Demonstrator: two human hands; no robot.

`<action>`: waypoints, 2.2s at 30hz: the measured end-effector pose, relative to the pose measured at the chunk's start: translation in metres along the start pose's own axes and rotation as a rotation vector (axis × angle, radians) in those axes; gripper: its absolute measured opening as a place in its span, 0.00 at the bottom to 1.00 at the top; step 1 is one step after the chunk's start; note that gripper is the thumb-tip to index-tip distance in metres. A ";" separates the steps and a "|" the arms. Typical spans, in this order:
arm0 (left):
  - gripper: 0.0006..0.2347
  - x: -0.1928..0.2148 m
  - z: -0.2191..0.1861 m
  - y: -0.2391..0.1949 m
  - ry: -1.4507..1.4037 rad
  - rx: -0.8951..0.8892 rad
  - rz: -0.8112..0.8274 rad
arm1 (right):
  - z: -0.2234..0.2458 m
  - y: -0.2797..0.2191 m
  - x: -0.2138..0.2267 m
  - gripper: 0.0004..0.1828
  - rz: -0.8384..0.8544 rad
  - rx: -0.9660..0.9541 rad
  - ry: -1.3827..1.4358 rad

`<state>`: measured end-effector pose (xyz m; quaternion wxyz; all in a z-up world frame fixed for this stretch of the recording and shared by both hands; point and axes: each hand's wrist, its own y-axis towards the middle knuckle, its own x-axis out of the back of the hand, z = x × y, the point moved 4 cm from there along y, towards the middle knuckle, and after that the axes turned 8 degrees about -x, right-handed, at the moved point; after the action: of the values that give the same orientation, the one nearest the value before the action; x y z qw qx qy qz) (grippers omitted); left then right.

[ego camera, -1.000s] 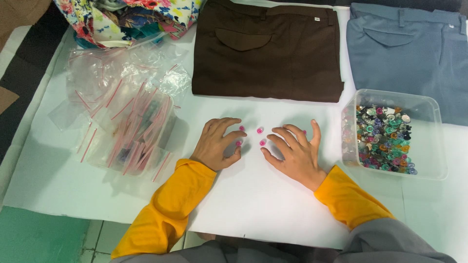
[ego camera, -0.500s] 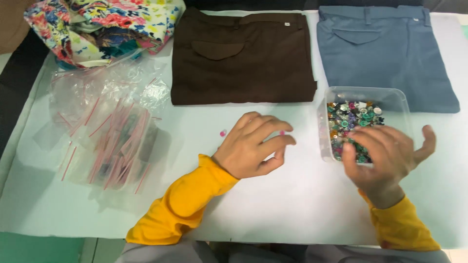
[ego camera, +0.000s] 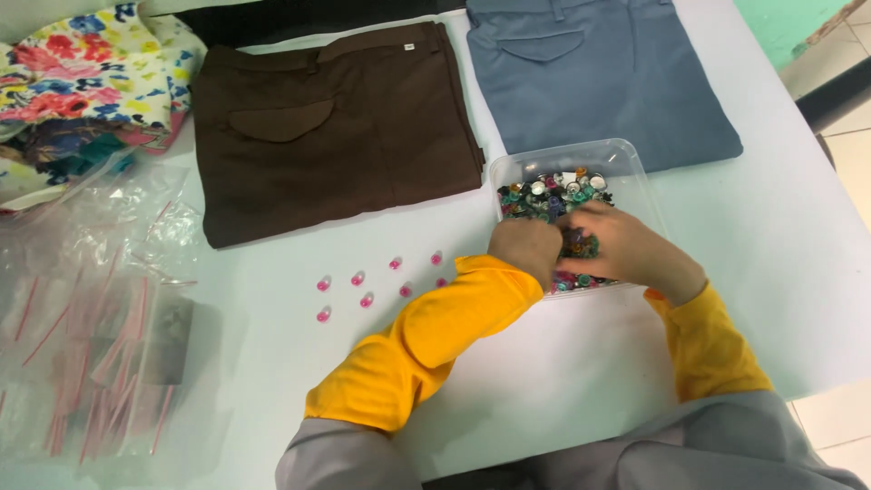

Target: Sorting small pink buttons from a container and placing them into small plastic bags

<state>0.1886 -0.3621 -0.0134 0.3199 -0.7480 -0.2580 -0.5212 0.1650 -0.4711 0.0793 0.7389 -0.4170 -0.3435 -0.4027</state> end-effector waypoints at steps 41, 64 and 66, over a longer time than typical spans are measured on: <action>0.08 -0.010 0.003 -0.003 0.196 0.009 -0.033 | -0.003 0.002 -0.010 0.03 -0.034 0.120 -0.039; 0.05 -0.023 -0.038 0.012 0.051 -0.144 -0.211 | -0.017 -0.004 0.007 0.08 -0.514 0.153 0.214; 0.05 -0.029 -0.035 0.013 0.041 -0.154 -0.219 | -0.012 -0.007 0.009 0.07 -0.477 0.156 0.232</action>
<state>0.1672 -0.3988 -0.0346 0.2079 -0.7270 -0.2905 -0.5864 0.1654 -0.4871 0.0841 0.6873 -0.2173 -0.3749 -0.5829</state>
